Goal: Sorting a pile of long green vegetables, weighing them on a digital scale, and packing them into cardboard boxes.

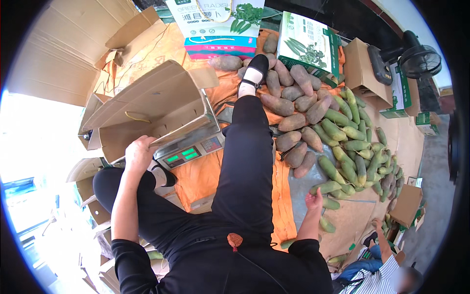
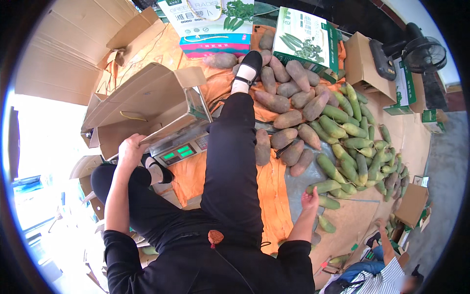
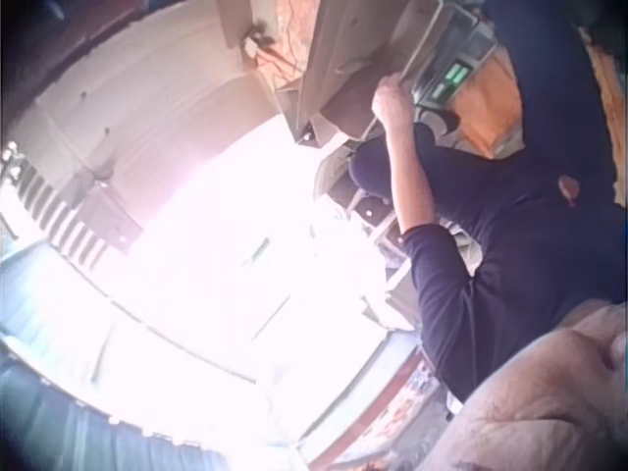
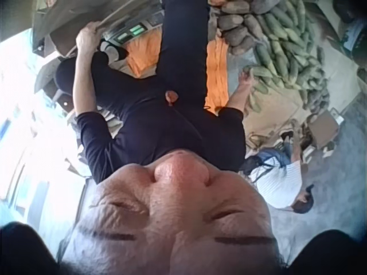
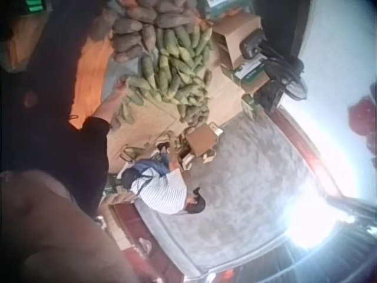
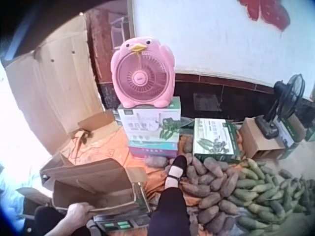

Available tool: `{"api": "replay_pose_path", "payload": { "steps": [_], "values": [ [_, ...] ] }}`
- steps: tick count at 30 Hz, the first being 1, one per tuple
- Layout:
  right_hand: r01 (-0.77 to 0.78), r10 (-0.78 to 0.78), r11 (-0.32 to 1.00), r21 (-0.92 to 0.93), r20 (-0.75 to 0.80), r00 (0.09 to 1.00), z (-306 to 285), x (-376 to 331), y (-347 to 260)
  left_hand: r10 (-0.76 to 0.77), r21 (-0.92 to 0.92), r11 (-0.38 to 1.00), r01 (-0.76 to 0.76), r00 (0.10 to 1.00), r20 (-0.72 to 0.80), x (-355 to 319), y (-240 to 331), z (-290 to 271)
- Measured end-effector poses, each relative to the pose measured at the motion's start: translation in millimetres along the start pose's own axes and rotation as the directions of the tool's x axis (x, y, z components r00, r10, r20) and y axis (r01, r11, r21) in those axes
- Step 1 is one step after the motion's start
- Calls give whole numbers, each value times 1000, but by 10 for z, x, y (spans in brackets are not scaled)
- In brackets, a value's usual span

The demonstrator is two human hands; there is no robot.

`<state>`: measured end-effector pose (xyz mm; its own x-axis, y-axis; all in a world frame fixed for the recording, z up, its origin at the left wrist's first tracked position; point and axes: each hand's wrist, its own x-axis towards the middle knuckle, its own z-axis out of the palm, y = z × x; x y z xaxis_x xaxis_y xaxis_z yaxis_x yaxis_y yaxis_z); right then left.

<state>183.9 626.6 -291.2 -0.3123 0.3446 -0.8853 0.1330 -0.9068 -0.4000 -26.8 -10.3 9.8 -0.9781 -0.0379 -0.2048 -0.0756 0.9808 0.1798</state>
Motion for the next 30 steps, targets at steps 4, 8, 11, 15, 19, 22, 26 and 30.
{"api": "replay_pose_path", "payload": {
  "steps": [4,8,11,15,19,22,26,30],
  "values": [
    [72,-51,958,-278,79,996,405,-616,406,1,35,999,-1,1000,-9,-14,-12,-9],
    [325,-185,770,-549,295,937,1136,-1280,370,30,70,997,-28,999,-26,-43,-89,20],
    [653,-263,450,-609,608,749,1666,-1531,136,43,50,998,-42,999,-29,19,-48,54],
    [851,-199,336,-404,852,483,2811,-2461,99,33,43,999,-31,999,-35,-20,-52,26],
    [977,-33,-144,-156,988,152,3681,-3105,197,78,68,995,-73,993,-87,-42,-65,62],
    [874,183,-435,219,971,-152,4256,-3529,538,91,58,995,-86,990,-105,-62,-94,70],
    [737,439,-509,445,870,-222,4791,-3837,1357,62,72,996,-56,994,-88,-75,-141,63],
    [566,605,-615,549,789,-107,5093,-3754,2187,72,74,995,-69,996,-49,-2,-100,79]
  ]
}}
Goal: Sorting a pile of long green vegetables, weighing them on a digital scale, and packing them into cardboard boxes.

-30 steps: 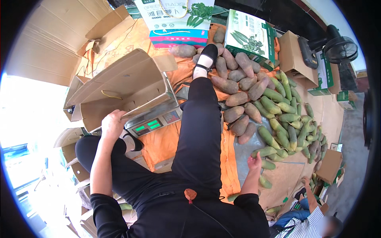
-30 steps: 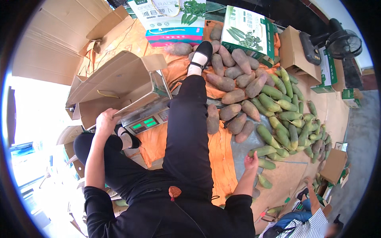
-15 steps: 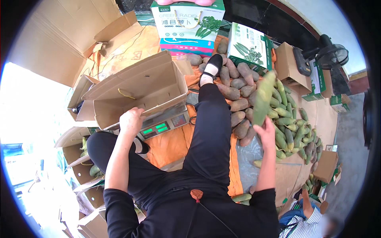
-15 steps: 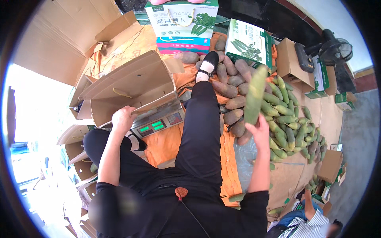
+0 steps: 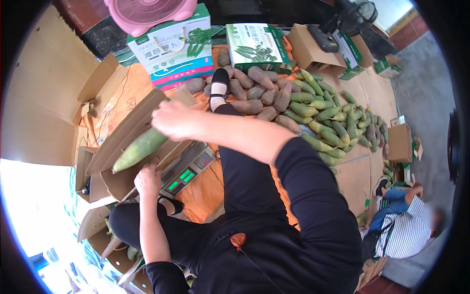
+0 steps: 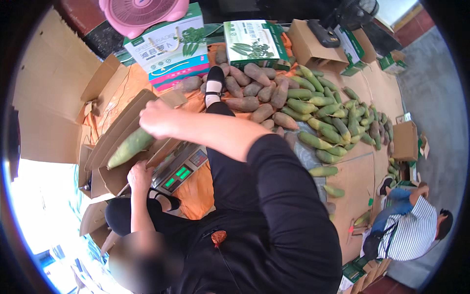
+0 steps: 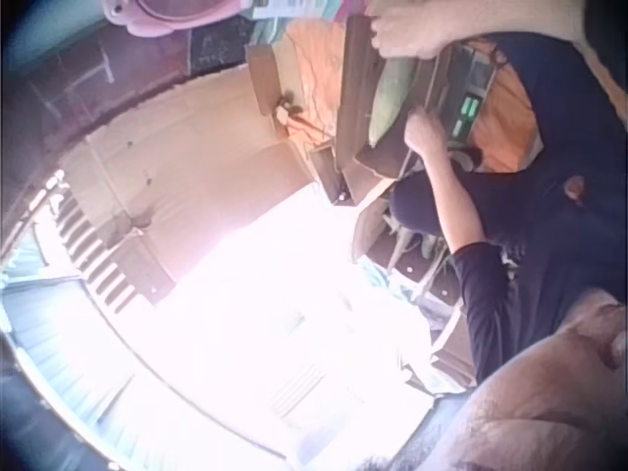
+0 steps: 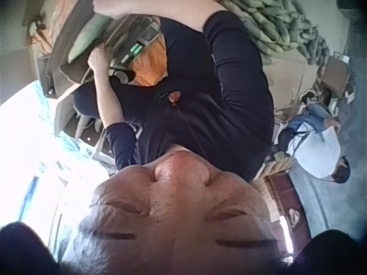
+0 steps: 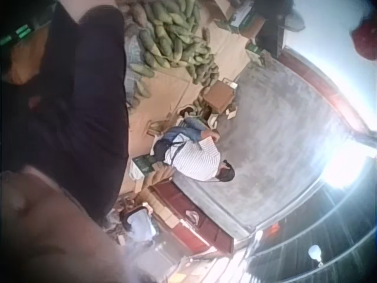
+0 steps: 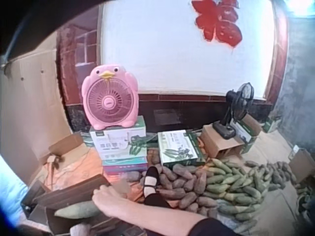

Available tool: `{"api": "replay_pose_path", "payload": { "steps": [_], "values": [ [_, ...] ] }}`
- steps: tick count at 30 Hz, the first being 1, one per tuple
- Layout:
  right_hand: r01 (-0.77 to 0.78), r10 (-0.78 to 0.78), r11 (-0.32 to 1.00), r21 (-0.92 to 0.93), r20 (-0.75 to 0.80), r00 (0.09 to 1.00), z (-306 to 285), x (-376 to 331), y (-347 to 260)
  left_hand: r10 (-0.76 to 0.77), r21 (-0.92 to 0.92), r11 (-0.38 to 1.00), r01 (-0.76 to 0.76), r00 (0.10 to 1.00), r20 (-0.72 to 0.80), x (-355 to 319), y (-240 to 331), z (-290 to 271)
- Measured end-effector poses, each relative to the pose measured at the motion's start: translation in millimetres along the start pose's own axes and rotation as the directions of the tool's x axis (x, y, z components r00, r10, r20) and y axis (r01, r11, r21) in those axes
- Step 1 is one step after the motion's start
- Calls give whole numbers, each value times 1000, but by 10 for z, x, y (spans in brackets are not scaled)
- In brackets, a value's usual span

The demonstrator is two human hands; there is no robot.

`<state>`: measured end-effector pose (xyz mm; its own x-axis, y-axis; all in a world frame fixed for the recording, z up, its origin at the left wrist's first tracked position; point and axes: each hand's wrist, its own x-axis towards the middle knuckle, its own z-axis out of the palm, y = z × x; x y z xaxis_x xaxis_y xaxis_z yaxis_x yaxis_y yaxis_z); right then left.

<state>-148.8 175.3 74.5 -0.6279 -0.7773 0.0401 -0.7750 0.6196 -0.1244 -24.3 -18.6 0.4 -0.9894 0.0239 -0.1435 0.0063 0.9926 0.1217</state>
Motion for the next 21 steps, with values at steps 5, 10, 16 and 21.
{"api": "replay_pose_path", "payload": {
  "steps": [5,10,16,21],
  "values": [
    [-63,92,994,-90,361,928,776,686,-373,-60,22,998,60,998,5,-28,-15,-6],
    [-213,242,969,-122,625,742,1318,831,-321,-6,2,1000,6,1000,3,30,71,0],
    [-196,119,946,258,286,951,830,571,-237,-18,-37,999,17,1000,-11,-2,65,-47],
    [21,176,838,545,-306,936,108,-110,49,8,-39,999,-10,999,-54,-31,154,-87]
  ]
}}
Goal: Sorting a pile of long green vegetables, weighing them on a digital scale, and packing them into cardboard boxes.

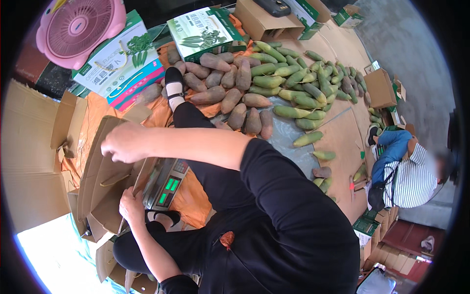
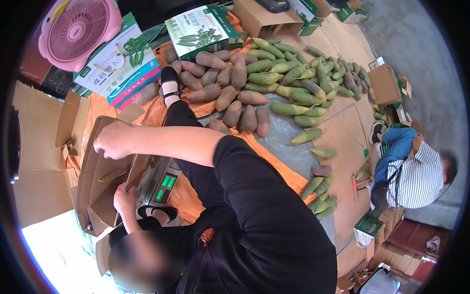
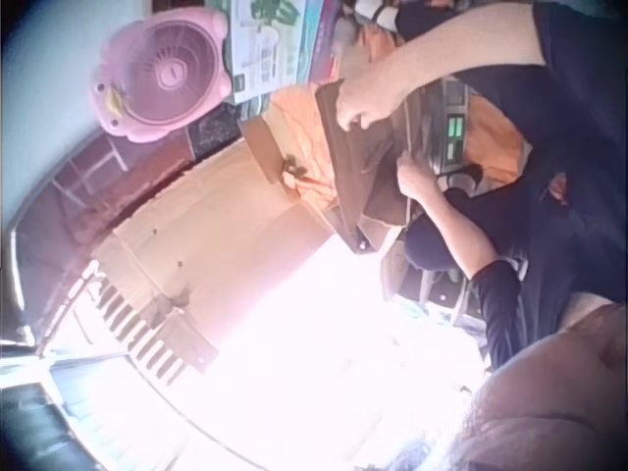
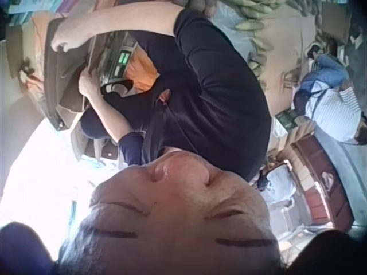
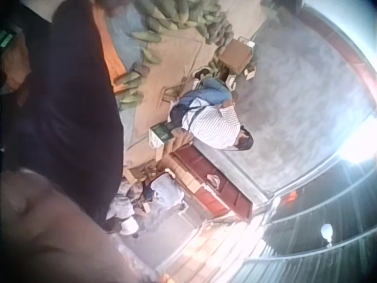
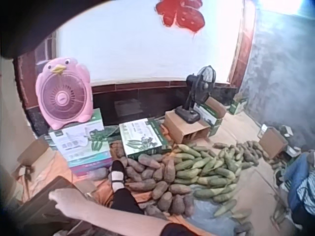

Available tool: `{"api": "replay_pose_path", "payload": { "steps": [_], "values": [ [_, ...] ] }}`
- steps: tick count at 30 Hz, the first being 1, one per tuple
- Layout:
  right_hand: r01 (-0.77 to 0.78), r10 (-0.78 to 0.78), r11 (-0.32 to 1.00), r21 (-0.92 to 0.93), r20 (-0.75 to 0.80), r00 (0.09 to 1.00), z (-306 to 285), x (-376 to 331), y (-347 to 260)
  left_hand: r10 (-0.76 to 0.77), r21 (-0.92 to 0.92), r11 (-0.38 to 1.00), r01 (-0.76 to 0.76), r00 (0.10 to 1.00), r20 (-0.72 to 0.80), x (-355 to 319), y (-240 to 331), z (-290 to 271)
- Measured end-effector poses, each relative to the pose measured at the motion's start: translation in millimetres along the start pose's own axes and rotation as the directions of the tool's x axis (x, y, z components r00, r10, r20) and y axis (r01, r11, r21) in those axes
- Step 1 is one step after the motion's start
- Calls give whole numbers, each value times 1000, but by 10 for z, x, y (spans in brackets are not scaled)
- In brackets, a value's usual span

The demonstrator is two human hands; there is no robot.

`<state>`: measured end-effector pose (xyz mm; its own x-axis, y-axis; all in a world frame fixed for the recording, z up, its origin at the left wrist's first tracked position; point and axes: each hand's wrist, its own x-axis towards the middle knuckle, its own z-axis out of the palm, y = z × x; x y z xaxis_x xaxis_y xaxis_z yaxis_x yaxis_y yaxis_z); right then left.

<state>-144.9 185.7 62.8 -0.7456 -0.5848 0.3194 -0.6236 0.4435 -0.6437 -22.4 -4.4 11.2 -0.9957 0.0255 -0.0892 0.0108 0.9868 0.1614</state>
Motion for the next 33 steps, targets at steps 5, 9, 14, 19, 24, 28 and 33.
{"api": "replay_pose_path", "payload": {
  "steps": [5,9,14,19,24,28,33],
  "values": [
    [-152,285,943,295,-487,826,-703,-917,395,-47,-13,999,48,996,75,7,-30,21],
    [-564,662,748,349,-449,600,-519,-2111,1006,-77,-25,997,79,994,74,-24,-62,30],
    [-908,855,404,115,-400,330,254,-4198,1808,-51,-16,998,53,995,88,38,-15,65],
    [-967,905,-13,255,-409,-120,550,-5340,1993,-51,-36,998,53,996,73,-18,-71,14],
    [-771,849,-164,616,-309,-428,274,-6160,2223,21,-85,996,-12,995,100,119,-127,203],
    [-464,808,-166,870,-150,-569,-168,-5918,2344,-7,-50,999,11,998,66,31,-221,79],
    [-300,732,-102,949,-133,-668,-635,-6192,2597,-40,-116,992,50,995,86,65,-79,129]
  ]
}}
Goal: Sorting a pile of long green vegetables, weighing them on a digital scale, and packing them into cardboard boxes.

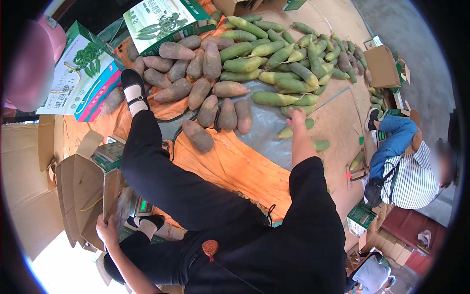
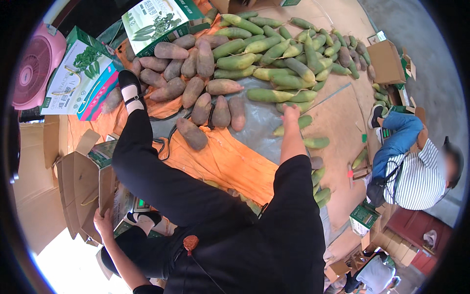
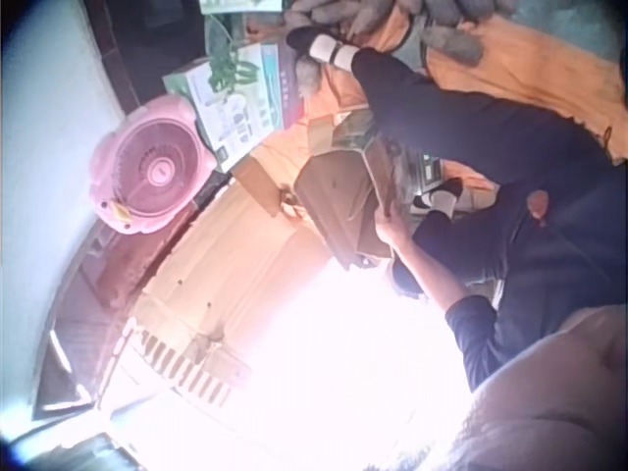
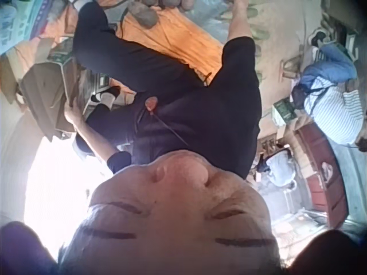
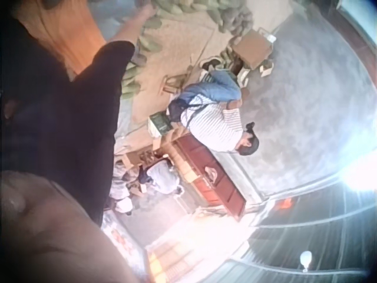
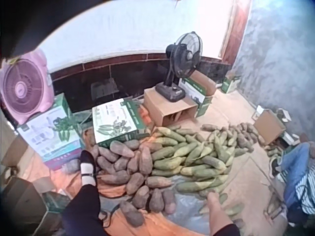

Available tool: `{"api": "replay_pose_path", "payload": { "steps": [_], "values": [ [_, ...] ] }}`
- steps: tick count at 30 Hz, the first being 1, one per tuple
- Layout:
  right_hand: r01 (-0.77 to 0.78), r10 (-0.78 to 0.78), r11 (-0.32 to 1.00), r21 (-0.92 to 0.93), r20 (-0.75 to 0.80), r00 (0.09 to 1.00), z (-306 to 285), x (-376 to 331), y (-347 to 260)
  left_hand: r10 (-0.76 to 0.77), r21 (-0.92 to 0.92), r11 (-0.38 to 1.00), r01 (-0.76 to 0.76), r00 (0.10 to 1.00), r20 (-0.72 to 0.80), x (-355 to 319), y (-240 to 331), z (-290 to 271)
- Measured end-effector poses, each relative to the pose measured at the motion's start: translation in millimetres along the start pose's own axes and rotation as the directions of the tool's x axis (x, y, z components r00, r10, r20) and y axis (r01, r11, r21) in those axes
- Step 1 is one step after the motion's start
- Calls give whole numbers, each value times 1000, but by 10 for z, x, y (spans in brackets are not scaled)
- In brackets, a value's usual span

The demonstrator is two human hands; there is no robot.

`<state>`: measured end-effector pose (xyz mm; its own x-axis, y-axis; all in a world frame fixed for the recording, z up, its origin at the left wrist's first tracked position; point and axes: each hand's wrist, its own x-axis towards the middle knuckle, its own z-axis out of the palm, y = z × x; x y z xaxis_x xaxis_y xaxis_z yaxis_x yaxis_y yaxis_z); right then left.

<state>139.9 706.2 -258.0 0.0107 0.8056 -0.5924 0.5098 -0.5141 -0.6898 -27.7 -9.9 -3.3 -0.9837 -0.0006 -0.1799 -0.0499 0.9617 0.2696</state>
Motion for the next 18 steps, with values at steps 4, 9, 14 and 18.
{"api": "replay_pose_path", "payload": {
  "steps": [4,9,14,18],
  "values": [
    [-55,59,990,130,-28,998,31,169,-202,-33,24,999,33,999,4,7,-86,2],
    [-122,121,975,185,19,993,64,335,-322,-49,10,999,49,999,-3,-10,-25,-6],
    [-187,169,936,298,84,982,94,483,-325,-77,34,997,76,997,14,6,115,-26],
    [-176,147,915,363,106,983,136,481,-310,-14,28,999,15,1000,-11,16,37,-1]
  ]
}}
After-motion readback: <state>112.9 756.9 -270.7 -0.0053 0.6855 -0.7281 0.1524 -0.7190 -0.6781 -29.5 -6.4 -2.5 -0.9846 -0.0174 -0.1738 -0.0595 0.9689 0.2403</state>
